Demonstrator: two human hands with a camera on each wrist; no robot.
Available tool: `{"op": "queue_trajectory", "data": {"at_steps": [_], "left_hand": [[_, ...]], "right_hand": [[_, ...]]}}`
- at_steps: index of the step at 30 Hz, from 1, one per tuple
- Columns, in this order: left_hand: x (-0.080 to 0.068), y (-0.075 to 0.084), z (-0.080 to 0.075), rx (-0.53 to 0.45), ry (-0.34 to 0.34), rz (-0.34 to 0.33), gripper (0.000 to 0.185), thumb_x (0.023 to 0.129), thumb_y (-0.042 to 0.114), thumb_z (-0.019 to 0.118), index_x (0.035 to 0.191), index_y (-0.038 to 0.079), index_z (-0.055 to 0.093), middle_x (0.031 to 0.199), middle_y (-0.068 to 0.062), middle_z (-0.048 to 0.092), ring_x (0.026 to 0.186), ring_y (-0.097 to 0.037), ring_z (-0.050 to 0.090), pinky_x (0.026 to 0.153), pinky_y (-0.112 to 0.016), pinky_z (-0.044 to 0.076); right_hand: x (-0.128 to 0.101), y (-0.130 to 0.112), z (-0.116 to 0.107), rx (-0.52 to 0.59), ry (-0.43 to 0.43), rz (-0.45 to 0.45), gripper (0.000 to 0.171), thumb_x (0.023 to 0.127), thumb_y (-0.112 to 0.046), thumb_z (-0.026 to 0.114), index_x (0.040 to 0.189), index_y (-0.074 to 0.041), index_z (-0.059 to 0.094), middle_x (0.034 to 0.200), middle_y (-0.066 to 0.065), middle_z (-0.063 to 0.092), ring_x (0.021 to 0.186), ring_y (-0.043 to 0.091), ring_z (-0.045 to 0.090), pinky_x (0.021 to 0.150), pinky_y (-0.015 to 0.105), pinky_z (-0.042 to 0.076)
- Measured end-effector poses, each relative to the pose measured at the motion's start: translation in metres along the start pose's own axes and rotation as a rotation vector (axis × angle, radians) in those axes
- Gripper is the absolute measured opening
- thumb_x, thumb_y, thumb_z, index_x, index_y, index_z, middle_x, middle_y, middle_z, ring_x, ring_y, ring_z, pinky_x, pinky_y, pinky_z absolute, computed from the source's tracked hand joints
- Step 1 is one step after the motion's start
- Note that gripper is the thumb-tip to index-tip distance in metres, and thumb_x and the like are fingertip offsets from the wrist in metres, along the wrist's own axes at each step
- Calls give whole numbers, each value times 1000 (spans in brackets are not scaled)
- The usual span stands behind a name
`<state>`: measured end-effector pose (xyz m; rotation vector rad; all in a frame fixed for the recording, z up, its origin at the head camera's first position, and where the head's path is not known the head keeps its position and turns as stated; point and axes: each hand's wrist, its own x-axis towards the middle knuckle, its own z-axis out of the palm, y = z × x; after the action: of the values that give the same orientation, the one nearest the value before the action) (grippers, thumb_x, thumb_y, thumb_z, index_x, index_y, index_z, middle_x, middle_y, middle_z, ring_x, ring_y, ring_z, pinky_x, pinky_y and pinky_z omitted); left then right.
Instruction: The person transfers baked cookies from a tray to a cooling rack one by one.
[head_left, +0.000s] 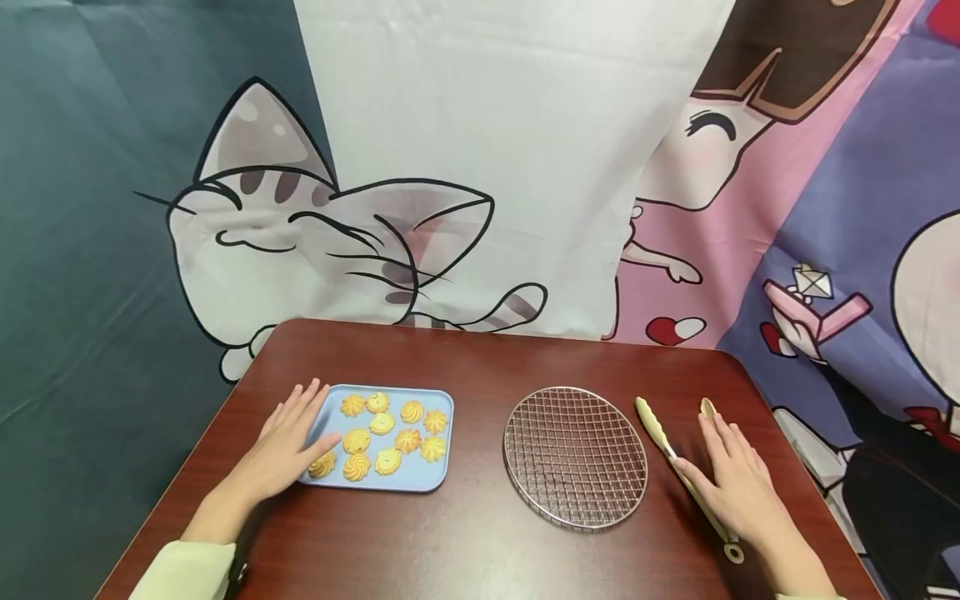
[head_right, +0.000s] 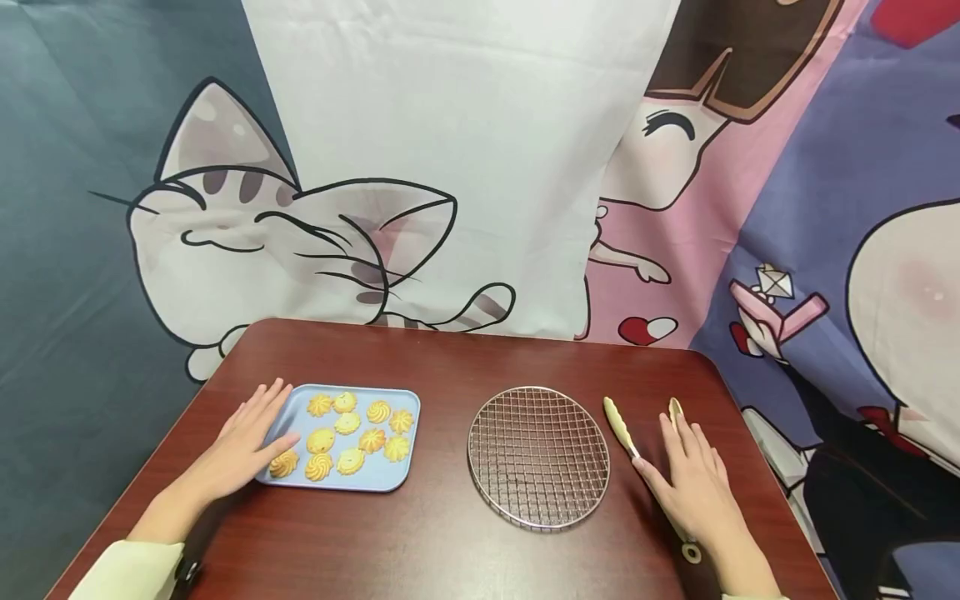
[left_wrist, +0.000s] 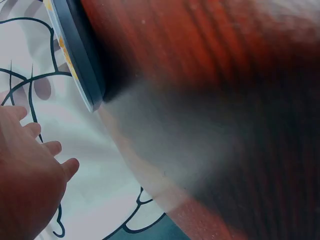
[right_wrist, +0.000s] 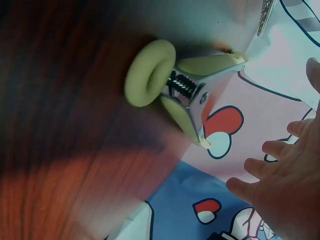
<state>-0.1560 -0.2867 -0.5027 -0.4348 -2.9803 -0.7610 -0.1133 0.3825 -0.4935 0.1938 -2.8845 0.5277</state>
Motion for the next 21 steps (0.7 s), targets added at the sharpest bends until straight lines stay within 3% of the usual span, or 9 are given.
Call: {"op": "queue_trajectory", "data": {"at_steps": [11, 21], "left_hand": [[-11, -2, 1, 5, -22, -11, 87, 99, 53, 58, 164, 16, 15, 170, -12, 9, 156, -37, 2, 120, -64, 8], [-25, -8, 2, 13, -32, -51, 94, 95, 60, 61, 164, 13, 17, 169, -14, 12, 155, -42, 9, 119, -66, 12]], "right_hand": [[-16, 4, 3, -35, -12, 48, 88, 98, -46, 63, 162, -7, 18, 153, 41, 27, 139, 60, 26, 98, 76, 27], [-24, 9, 3, -46, -64, 134, 90, 98, -51, 62, 161, -2, 18, 152, 42, 26, 129, 65, 32, 89, 82, 30]]}}
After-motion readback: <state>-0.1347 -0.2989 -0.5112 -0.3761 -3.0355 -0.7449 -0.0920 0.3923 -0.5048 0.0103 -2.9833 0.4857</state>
